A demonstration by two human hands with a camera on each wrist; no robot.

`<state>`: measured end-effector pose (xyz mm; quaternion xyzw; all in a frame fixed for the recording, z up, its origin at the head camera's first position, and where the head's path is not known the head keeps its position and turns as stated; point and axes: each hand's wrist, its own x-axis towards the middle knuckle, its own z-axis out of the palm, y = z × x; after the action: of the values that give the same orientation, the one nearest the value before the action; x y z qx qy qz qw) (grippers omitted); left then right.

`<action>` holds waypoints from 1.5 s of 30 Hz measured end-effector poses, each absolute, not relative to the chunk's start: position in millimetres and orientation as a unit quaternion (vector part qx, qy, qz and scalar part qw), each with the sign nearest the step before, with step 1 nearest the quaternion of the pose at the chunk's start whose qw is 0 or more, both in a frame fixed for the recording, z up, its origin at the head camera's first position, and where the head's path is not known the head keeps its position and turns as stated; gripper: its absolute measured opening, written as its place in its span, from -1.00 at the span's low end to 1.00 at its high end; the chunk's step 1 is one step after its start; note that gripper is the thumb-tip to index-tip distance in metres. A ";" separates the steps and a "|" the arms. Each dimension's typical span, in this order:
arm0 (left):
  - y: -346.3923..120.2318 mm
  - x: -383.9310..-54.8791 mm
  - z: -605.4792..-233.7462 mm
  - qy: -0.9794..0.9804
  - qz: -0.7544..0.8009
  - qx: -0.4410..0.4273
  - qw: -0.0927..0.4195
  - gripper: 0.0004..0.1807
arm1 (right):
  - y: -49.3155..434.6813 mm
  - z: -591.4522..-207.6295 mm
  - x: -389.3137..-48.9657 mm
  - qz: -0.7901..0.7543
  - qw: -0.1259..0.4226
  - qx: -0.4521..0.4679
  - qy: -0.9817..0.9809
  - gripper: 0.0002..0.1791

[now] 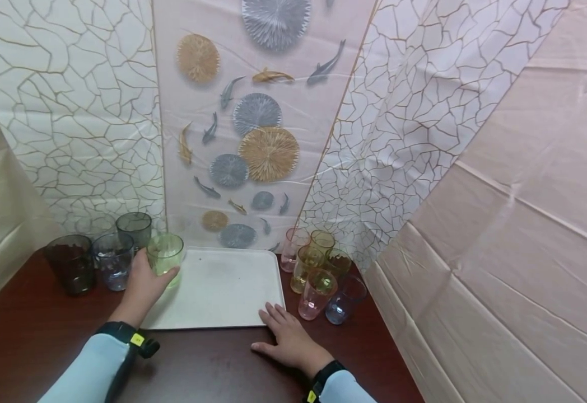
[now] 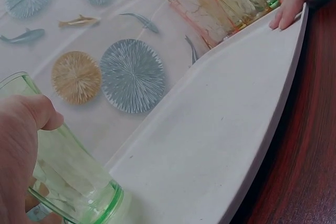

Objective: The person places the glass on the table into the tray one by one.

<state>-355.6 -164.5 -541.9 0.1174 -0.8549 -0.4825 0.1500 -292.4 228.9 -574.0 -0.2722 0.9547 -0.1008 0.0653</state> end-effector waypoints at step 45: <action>-281.1 -259.7 -542.1 -0.826 -0.452 0.256 0.220 -0.22 | 226.3 -577.1 -294.1 -0.103 0.072 -0.260 0.957 0.06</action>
<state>-259.7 -281.1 -542.1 0.2559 -0.8257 -0.4523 0.2195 -294.1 226.3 -577.1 -0.2604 0.9573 -0.1032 0.0720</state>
